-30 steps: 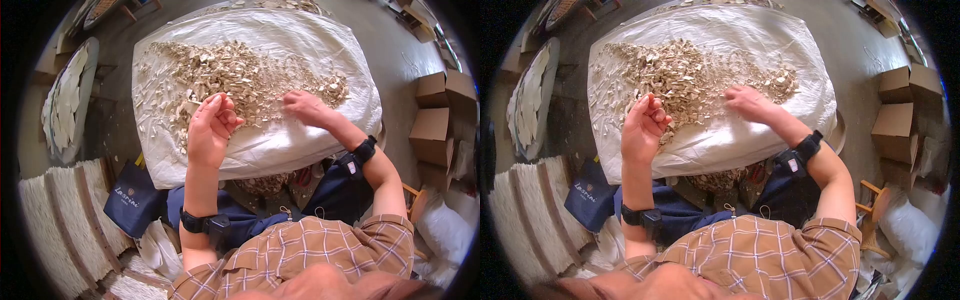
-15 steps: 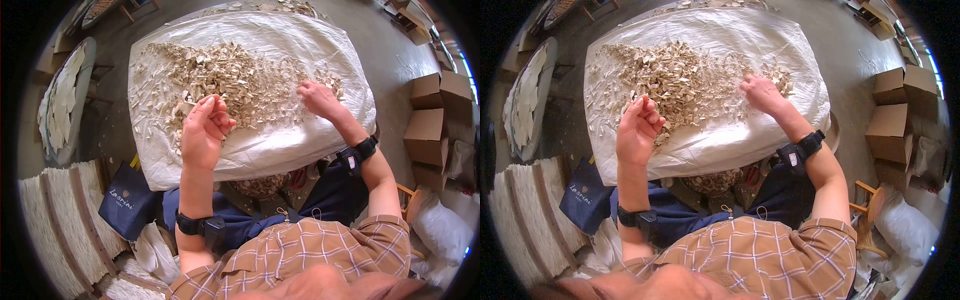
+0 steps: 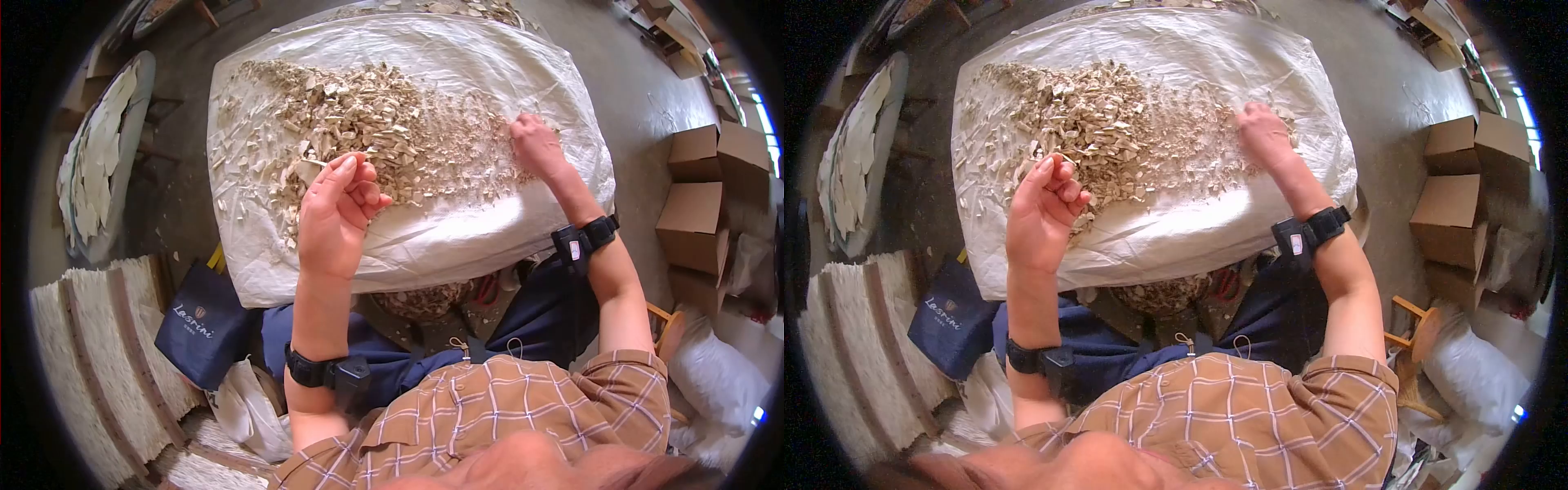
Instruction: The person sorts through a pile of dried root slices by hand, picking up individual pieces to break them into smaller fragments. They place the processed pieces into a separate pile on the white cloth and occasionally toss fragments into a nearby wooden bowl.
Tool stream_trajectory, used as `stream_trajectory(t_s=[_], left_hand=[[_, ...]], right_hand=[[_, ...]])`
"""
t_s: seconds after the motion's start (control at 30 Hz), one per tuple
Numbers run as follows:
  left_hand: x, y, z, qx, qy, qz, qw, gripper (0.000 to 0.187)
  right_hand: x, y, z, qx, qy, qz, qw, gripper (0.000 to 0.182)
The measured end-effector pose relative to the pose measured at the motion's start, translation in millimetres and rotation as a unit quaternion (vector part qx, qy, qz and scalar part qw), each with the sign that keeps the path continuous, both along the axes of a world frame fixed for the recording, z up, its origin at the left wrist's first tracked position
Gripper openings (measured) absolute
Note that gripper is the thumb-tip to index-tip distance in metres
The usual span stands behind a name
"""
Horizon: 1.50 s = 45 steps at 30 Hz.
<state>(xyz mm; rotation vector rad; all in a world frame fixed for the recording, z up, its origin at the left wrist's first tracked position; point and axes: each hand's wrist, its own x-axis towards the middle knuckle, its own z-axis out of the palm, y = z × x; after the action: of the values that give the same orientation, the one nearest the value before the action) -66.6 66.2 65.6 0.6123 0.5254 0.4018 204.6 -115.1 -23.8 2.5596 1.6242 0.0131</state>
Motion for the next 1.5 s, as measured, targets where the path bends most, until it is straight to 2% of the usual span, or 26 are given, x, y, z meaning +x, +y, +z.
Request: stream_trajectory(t_s=[0.03, 0.07, 0.1, 0.17, 0.4, 0.63, 0.67, 0.7, 0.77, 0.8, 0.83, 0.9, 0.93, 0.97, 1.03, 1.1, 1.2, 1.3, 1.33, 1.37, 1.43, 1.47, 1.5], left_hand=[[-0.4, 0.3, 0.6, 0.003, -0.003, -0.004, 1.0, 0.015], [-1.0, 0.2, 1.1, 0.006, -0.005, -0.009, 1.0, 0.015], [-1.6, -0.3, 0.7, 0.006, -0.005, -0.007, 1.0, 0.015], [-1.1, -0.2, -0.8, 0.01, -0.004, -0.01, 1.0, 0.015], [-12.6, 3.1, -4.4, 0.015, 0.002, 0.0, 1.0, 0.015], [-18.2, 7.0, 2.2, 0.02, 0.004, 0.014, 1.0, 0.014], [-17.5, 6.8, 2.6, 0.021, 0.003, 0.013, 1.0, 0.015], [-16.2, 6.0, 3.1, 0.018, 0.003, 0.015, 1.0, 0.015], [-12.5, 3.8, 4.1, 0.024, -0.01, 0.001, 1.0, 0.015], [-10.8, 2.7, 4.3, 0.025, -0.007, 0.003, 1.0, 0.015], [-9.0, 1.5, 4.4, 0.025, -0.006, 0.003, 1.0, 0.015], [-4.7, -1.4, 4.8, 0.028, -0.006, 0.002, 1.0, 0.015], [-2.3, -2.0, 4.4, 0.028, -0.004, 0.0, 1.0, 0.015], [0.2, -2.2, 3.9, 0.027, -0.003, -0.002, 1.0, 0.015], [4.8, -4.1, 3.2, 0.024, -0.002, -0.01, 1.0, 0.015], [8.6, -5.1, 2.5, 0.004, -0.006, 0.008, 1.0, 0.014], [11.0, -5.1, 0.5, 0.021, 0.011, 0.005, 1.0, 0.014], [11.4, -3.7, -8.5, 0.009, -0.003, 0.004, 1.0, 0.015], [9.9, -2.4, -8.6, 0.01, 0.004, 0.009, 1.0, 0.015], [9.6, -0.9, -7.9, 0.013, 0.01, 0.014, 1.0, 0.015], [11.5, 0.2, -6.2, 0.017, 0.0, 0.013, 1.0, 0.015], [12.8, 0.5, -5.3, 0.023, -0.009, 0.012, 1.0, 0.014], [13.7, 1.0, -4.8, 0.022, -0.011, 0.012, 1.0, 0.014]], right_hand=[[2.7, -2.1, 3.8, 0.018, 0.0, -0.072, 0.997, 0.021], [3.2, -2.6, 5.2, 0.062, 0.056, -0.084, 0.993, 0.028], [1.6, 1.1, 3.0, 0.062, 0.056, -0.082, 0.993, 0.028], [-6.8, 20.1, -3.0, 0.124, 0.132, -0.039, 0.983, 0.041], [-50.5, 90.5, -17.8, 0.139, 0.219, 0.052, 0.964, 0.061], [-89.8, 88.4, -9.0, 0.145, 0.244, 0.135, 0.949, 0.061], [-88.3, 81.8, -11.4, 0.165, 0.214, 0.18, 0.946, 0.059], [-86.3, 74.0, -10.8, 0.162, 0.215, 0.182, 0.946, 0.059], [-83.1, 57.6, -5.4, 0.136, 0.185, 0.263, 0.937, 0.051], [-82.3, 50.0, -3.0, 0.144, 0.184, 0.265, 0.936, 0.037], [-76.7, 42.0, -3.4, 0.143, 0.185, 0.265, 0.935, 0.037], [-63.8, 23.4, -4.2, 0.109, 0.187, 0.256, 0.942, 0.023], [-59.5, 17.9, -3.4, 0.133, 0.175, 0.24, 0.946, 0.012], [-55.1, 13.0, -4.9, 0.135, 0.176, 0.237, 0.946, 0.012], [-46.3, 5.6, -5.7, 0.19, 0.202, 0.156, 0.948, 0.008], [-38.2, 4.9, -5.6, 0.227, 0.225, 0.136, 0.938, 0.007], [-30.7, 10.3, -2.4, 0.277, 0.366, -0.078, 0.885, 0.011], [-24.5, 15.3, 4.4, 0.301, 0.399, -0.117, 0.858, 0.015], [-21.9, 17.7, 4.0, 0.323, 0.206, -0.006, 0.924, 0.019], [-23.2, 18.0, 3.0, 0.322, 0.206, -0.007, 0.924, 0.019], [-28.1, 19.0, 2.4, 0.24, 0.132, -0.011, 0.962, 0.022], [-31.2, 19.3, 2.4, 0.24, 0.131, -0.01, 0.962, 0.022], [-35.0, 19.3, 2.5, 0.198, 0.178, 0.008, 0.964, 0.017]])
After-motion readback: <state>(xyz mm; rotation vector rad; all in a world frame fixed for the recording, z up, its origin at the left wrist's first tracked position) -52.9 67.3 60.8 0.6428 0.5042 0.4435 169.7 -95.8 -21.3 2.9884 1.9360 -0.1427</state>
